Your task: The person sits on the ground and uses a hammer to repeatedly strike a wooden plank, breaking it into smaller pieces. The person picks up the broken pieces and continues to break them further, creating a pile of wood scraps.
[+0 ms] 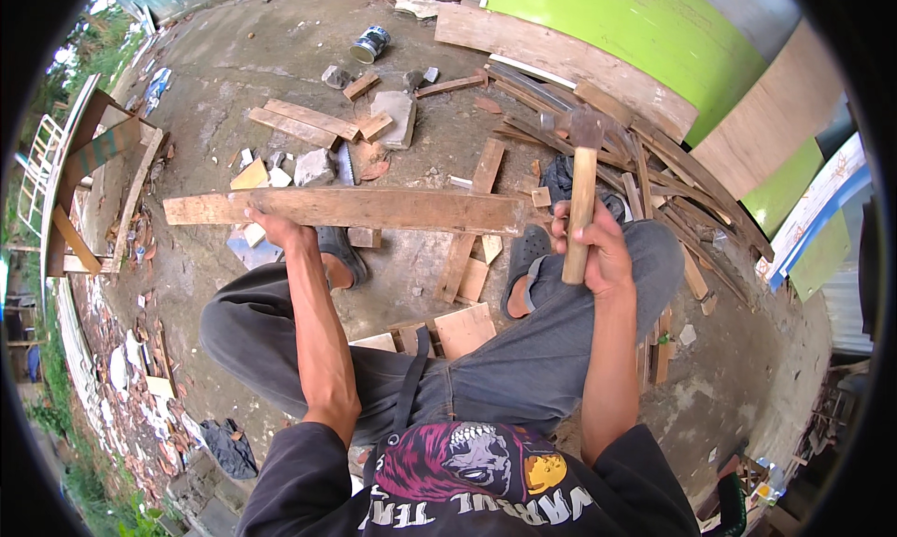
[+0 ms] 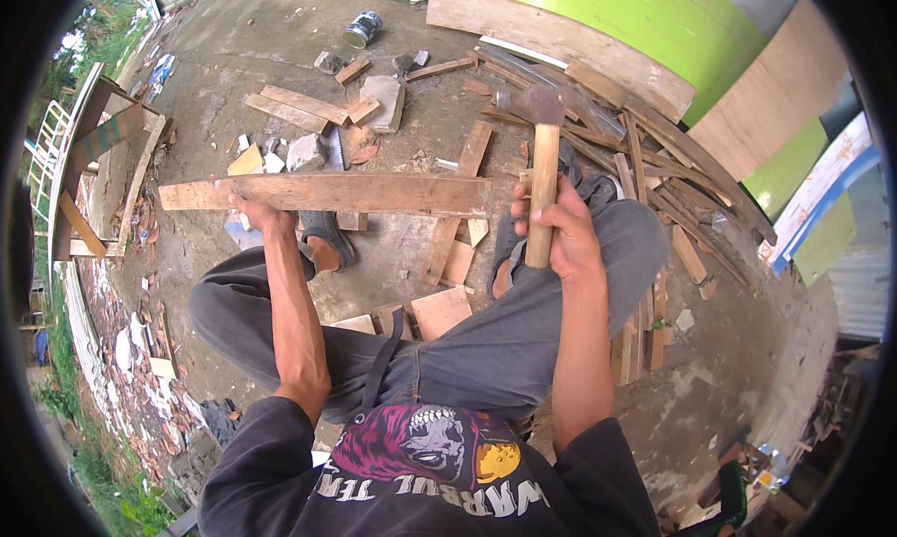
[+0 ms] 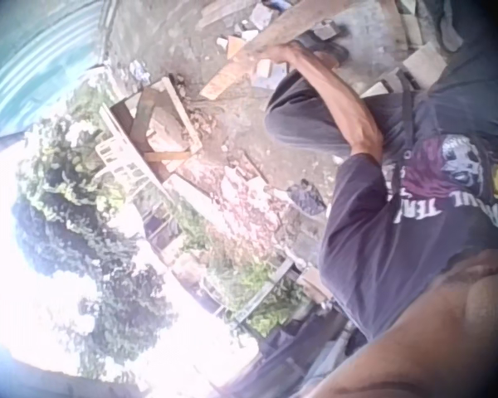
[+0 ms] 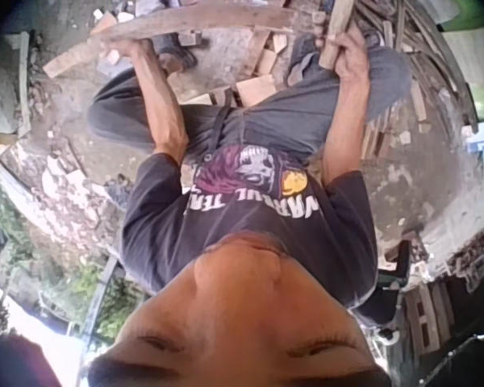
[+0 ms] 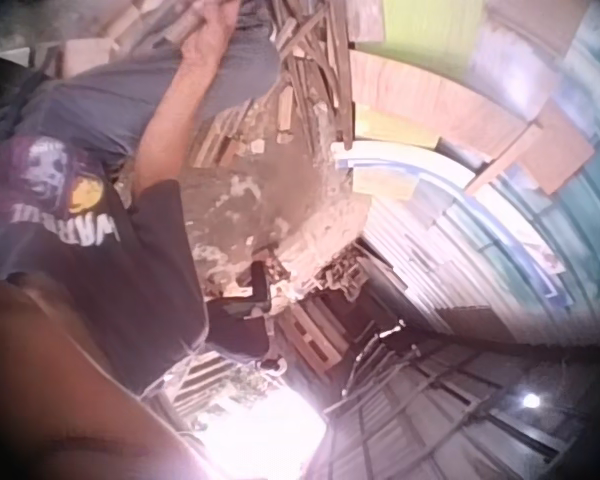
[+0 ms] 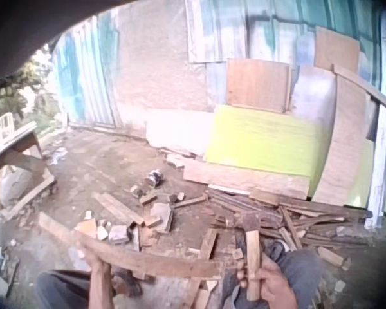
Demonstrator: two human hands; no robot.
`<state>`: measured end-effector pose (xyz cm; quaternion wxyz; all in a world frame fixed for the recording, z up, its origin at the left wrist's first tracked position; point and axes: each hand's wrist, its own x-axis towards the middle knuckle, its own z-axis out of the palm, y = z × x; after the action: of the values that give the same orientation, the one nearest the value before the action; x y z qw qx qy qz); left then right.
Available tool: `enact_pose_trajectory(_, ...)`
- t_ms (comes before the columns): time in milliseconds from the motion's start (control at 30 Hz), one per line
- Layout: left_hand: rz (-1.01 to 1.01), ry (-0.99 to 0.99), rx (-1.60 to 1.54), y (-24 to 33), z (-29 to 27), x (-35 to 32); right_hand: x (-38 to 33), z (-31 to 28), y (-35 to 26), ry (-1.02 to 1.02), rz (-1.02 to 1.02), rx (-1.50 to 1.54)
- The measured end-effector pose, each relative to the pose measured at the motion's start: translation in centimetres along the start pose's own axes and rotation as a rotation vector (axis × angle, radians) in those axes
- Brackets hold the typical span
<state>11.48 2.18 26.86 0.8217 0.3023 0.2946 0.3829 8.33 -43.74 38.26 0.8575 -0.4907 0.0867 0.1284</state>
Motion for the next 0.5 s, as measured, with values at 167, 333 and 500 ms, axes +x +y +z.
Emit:
enact_pose_trajectory(167,-0.099,-0.069,0.024,-0.2,0.2,-0.4,-0.2,-0.6,2.0,0.111,0.118,-0.243)
enact_pose_trajectory(333,-0.167,-0.080,0.016,-0.1,0.9,-1.3,-0.4,-0.3,2.5,0.126,-0.022,-0.357)
enact_pose_trajectory(500,-0.187,-0.080,-0.006,-1.0,1.1,-1.2,-0.6,-0.2,3.0,0.088,-0.143,-0.375)
